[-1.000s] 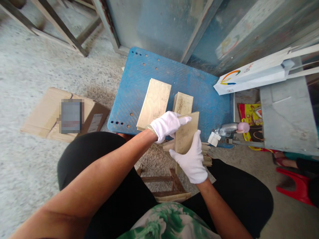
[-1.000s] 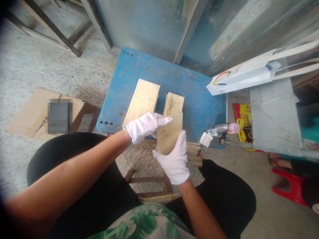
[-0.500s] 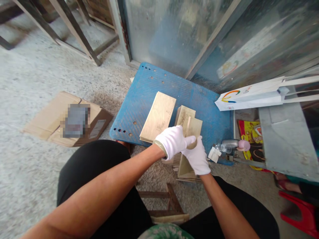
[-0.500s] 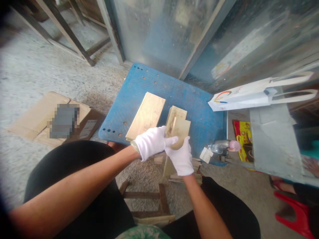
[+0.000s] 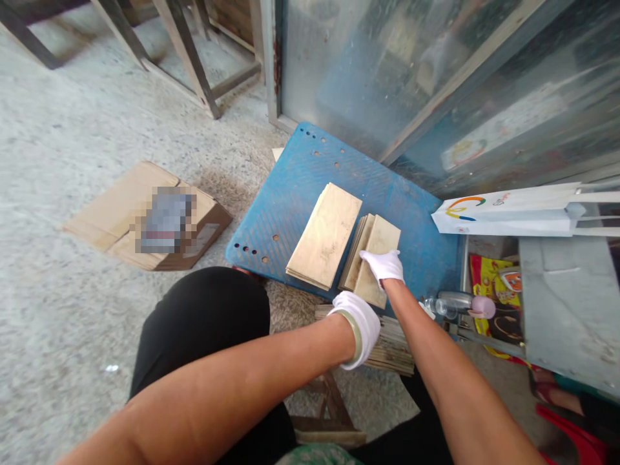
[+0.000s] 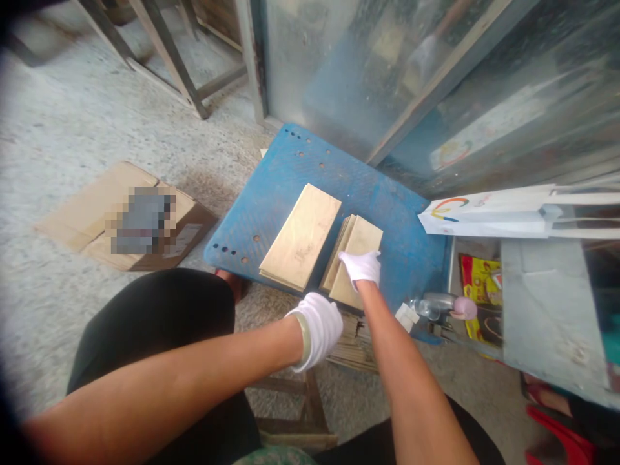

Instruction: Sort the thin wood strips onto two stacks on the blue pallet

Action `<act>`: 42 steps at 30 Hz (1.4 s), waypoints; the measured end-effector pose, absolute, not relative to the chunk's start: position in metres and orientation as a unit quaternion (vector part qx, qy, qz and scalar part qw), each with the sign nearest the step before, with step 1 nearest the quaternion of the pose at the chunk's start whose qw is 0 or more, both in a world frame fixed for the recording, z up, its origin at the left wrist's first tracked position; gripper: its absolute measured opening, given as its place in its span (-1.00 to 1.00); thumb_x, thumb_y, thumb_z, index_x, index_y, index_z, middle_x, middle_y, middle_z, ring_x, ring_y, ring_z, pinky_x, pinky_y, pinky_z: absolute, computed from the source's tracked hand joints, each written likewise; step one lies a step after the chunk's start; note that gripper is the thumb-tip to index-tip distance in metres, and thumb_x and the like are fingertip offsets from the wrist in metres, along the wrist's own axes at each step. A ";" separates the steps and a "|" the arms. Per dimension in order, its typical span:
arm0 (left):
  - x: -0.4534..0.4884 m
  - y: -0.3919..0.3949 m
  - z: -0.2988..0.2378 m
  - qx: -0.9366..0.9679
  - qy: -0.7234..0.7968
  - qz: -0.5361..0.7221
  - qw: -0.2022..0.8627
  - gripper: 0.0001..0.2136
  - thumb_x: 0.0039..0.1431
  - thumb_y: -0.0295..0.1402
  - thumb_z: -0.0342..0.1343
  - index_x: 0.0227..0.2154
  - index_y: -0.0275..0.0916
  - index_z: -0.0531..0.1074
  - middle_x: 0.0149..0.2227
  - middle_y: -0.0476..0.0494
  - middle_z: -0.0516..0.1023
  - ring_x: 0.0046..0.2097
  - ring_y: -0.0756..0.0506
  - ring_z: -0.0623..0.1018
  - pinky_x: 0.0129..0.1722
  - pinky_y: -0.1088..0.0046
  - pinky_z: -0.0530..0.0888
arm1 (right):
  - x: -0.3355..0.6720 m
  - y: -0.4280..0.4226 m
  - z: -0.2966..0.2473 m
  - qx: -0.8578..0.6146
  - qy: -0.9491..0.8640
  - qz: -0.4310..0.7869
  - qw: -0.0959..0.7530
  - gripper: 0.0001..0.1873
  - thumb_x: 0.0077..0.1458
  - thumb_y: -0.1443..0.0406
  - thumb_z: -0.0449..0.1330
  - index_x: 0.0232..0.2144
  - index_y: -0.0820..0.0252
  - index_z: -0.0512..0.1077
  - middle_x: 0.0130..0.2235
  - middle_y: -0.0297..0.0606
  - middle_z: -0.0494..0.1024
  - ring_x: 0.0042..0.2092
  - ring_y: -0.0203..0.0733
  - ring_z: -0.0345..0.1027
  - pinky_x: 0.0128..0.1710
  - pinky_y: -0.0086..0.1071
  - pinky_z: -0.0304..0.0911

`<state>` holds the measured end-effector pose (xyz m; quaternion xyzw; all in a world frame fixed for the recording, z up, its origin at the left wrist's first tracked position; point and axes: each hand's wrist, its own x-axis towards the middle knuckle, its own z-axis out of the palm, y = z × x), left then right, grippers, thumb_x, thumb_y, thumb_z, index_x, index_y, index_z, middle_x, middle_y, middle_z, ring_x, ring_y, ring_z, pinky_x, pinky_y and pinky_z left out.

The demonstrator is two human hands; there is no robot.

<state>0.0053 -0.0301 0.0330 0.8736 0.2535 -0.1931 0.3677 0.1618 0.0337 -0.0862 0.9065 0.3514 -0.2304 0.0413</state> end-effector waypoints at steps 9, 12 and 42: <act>0.008 -0.039 0.034 0.861 0.152 -0.260 0.410 -0.52 -0.18 -0.43 0.30 -0.10 -0.50 0.50 -0.11 -0.49 0.55 -0.04 -0.45 0.49 -0.17 -0.07 0.45 | 0.152 0.050 -0.101 0.917 0.333 -0.208 0.076 0.40 -0.33 -0.12 0.34 0.28 0.66 -0.22 0.13 0.39 0.27 0.18 0.25 0.18 0.10 -0.08 0.21; 0.010 -0.041 0.031 0.853 0.160 -0.262 0.421 -0.50 -0.23 -0.44 0.32 -0.12 -0.47 0.51 -0.15 -0.49 0.56 -0.09 -0.45 0.51 -0.20 -0.09 0.45 | 0.152 0.054 -0.104 0.919 0.330 -0.202 0.077 0.39 -0.31 -0.14 0.33 0.27 0.66 -0.21 0.13 0.40 0.26 0.18 0.25 0.18 0.10 -0.09 0.21; -0.004 -0.009 0.034 0.882 0.230 -0.175 0.372 -0.73 0.01 -0.57 0.13 -0.19 -0.49 0.55 -0.25 -0.51 0.58 -0.18 -0.42 0.56 -0.24 -0.01 0.49 | 0.167 -0.065 -0.074 0.851 0.479 -0.215 -0.033 -0.52 0.23 0.10 -0.08 0.01 0.19 0.43 -0.05 -0.18 0.53 -0.02 -0.13 0.37 0.00 -0.35 0.24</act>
